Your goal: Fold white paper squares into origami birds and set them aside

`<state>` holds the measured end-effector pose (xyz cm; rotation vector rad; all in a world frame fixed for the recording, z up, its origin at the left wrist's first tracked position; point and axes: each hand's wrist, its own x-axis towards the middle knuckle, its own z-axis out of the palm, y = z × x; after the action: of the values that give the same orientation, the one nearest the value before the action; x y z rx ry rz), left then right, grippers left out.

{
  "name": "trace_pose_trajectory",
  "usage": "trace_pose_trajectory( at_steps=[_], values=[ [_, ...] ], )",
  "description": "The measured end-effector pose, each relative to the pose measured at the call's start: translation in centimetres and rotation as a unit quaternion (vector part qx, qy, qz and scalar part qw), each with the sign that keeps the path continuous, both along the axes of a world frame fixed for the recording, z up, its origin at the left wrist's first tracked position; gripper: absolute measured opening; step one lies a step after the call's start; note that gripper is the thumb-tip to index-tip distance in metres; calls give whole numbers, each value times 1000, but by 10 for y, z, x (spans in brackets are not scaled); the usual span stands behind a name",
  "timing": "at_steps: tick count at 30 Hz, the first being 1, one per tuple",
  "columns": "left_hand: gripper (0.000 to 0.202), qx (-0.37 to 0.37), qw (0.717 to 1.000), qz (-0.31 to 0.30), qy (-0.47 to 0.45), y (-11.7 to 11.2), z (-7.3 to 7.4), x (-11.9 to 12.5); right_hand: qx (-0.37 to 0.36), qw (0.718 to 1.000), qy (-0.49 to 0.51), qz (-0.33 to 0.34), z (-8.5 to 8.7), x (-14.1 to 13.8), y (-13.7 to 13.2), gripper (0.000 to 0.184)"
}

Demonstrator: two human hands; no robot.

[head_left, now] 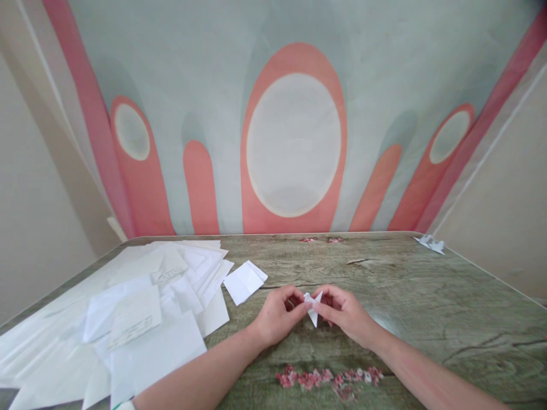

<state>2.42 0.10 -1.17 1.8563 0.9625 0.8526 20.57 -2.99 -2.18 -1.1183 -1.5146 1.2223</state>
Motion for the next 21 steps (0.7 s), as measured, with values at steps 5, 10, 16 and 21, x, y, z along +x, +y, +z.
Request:
trace_pose_trajectory(
  at_steps=[5,10,16,21],
  values=[
    [27,-10,1000,2,-25,1,-1,0,15,1000,-6,-5,-5,1,1,24],
    [21,33,999,-16,-13,-1,6,0,35,999,-23,-19,-1,1,1,24],
    [17,40,998,35,-27,3,4,-1,14,998,-3,-69,2,-1,1,28],
    [15,64,998,18,-14,4,2,-2,59,996,-50,-45,2,1,0,22]
  ],
)
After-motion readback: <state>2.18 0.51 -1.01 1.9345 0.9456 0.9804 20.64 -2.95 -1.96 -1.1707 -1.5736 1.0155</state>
